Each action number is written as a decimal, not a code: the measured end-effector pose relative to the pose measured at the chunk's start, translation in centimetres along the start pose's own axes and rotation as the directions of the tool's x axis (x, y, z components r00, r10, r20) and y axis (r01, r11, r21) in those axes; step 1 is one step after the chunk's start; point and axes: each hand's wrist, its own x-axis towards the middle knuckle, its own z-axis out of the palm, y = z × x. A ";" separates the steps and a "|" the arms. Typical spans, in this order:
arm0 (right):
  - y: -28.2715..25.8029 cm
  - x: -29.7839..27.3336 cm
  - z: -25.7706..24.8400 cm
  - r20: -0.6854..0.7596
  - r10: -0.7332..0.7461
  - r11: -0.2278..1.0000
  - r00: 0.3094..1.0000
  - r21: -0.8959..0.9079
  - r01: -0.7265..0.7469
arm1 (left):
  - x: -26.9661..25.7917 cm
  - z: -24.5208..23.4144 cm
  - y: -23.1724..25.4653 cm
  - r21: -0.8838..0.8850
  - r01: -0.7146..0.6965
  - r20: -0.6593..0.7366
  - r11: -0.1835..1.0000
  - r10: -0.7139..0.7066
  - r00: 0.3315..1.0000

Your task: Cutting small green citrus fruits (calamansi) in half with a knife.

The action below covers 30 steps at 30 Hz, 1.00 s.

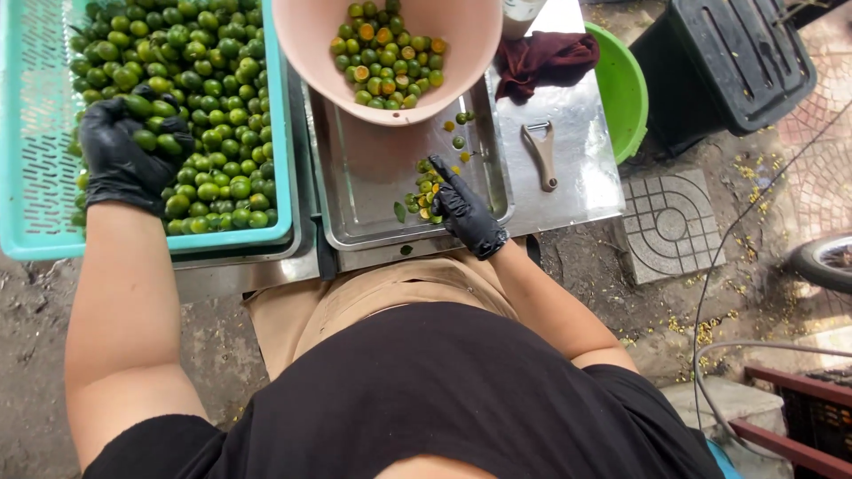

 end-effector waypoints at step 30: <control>-9.8 -1.6 3.3 0.160 -0.291 0.800 0.943 -0.500 0.332 | -7.5 29.7 -14.8 -0.010 -0.335 0.227 0.942 0.328 0.917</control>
